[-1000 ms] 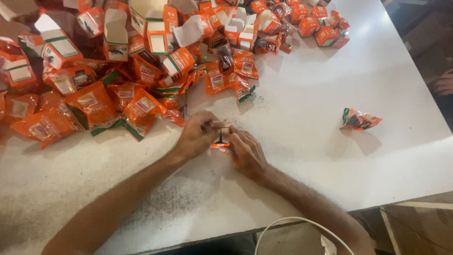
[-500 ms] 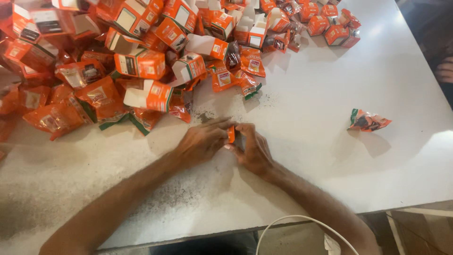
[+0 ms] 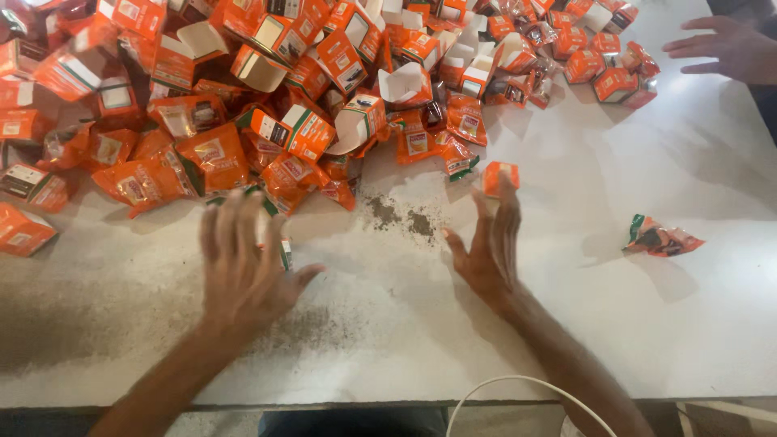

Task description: The person picks flat folded cardboard boxes one at a time from a pile of orange packets and boxes, unfolds and presses the sides to open each into an open carton, and places the opened box onto a growing pile of assembled boxes on the table. A second person's hands occasionally handle boxes at the far side of the table.

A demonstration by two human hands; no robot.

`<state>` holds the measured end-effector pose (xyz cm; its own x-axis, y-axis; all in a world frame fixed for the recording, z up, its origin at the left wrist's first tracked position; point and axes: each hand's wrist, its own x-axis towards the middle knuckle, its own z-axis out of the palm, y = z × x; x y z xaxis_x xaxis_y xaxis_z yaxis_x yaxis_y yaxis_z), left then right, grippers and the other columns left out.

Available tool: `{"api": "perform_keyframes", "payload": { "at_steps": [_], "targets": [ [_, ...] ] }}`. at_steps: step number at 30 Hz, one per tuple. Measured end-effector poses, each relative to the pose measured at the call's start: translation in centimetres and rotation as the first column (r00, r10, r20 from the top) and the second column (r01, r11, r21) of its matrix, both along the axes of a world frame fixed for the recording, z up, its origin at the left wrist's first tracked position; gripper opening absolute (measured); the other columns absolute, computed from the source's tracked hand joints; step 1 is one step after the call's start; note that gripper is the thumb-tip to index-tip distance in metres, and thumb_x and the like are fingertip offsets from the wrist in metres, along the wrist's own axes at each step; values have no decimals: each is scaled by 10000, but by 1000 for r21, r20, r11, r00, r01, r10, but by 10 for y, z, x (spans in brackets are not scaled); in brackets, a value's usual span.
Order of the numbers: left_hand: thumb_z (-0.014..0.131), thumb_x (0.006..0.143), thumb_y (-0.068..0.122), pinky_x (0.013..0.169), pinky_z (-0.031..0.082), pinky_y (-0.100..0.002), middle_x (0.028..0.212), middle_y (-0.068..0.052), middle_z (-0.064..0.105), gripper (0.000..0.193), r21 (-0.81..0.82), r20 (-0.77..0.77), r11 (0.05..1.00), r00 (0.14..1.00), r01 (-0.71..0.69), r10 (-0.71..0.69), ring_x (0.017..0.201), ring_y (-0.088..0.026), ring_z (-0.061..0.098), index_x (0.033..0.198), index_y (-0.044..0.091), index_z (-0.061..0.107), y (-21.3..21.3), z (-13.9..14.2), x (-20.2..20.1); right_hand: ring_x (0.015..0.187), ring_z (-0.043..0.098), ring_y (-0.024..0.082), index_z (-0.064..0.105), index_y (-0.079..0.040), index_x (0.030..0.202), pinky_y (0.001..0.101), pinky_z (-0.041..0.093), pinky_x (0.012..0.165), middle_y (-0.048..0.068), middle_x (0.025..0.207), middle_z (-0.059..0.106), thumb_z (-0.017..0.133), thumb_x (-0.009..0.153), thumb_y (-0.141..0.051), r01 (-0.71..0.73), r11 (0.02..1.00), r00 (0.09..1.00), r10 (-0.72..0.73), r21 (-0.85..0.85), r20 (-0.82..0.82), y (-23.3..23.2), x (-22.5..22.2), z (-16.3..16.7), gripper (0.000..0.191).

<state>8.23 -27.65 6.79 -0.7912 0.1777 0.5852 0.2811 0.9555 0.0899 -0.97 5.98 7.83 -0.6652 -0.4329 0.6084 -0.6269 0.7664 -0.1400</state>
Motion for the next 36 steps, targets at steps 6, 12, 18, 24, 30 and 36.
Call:
{"api": "perform_keyframes", "payload": {
  "at_steps": [6, 12, 18, 24, 30, 36],
  "targets": [
    [703, 875, 457, 827, 529, -464, 1022, -136, 633, 620, 116, 438, 988, 887, 104, -145, 948, -310, 643, 1299, 32, 550, 12, 11, 17, 1458, 379, 497, 269, -50, 1531, 565, 394, 1185, 275, 1615, 265, 827, 880, -279, -509, 845, 799, 535, -166, 274, -45, 36, -19, 887],
    [799, 771, 371, 890, 550, -421, 1103, -154, 642, 564, 491, 175, 623, 631, 610, -756, 1039, -317, 661, 1114, 23, 518, 50, 14, -53, 1364, 543, 375, 279, -55, 1602, 431, 501, 1095, 227, 1546, 465, 750, 923, -117, -406, 890, 622, 435, -207, 651, -24, 37, -22, 828],
    [741, 697, 61, 656, 573, -481, 1119, -235, 579, 601, 71, 311, 986, 936, 150, -165, 1046, -396, 609, 1272, 57, 565, 42, -3, -116, 1218, 593, 204, 357, -25, 1505, 372, 535, 1057, 118, 1276, 584, 737, 949, -95, 216, 619, 384, 657, -755, 648, -18, 22, -31, 677],
    [614, 913, 10, 780, 583, -506, 1113, -196, 624, 546, -92, 594, 996, 803, 12, 45, 1021, -381, 683, 1440, 86, 491, 47, -17, -139, 1262, 627, 253, 533, -12, 1409, 369, 506, 1057, 153, 1365, 624, 839, 821, -162, -105, 890, 695, 385, -445, 607, -1, 24, -17, 679],
    [655, 861, 105, 723, 522, -564, 1102, -188, 603, 410, 107, 654, 959, 708, 261, -266, 940, -425, 656, 1256, 127, 545, 50, -12, -115, 1219, 628, 352, 644, 8, 1248, 420, 511, 1033, 206, 1300, 648, 945, 712, -288, -223, 908, 752, 392, -355, 530, 22, 8, -16, 682],
    [748, 851, 169, 722, 529, -534, 1085, -156, 649, 374, 386, 357, 854, 797, 349, -487, 910, -411, 670, 1151, 49, 559, 59, 15, -97, 1067, 643, 372, 635, 1, 1121, 446, 536, 912, 177, 1116, 677, 988, 613, -314, -115, 925, 830, 290, -362, 476, 15, 14, -27, 694]
  ]
}}
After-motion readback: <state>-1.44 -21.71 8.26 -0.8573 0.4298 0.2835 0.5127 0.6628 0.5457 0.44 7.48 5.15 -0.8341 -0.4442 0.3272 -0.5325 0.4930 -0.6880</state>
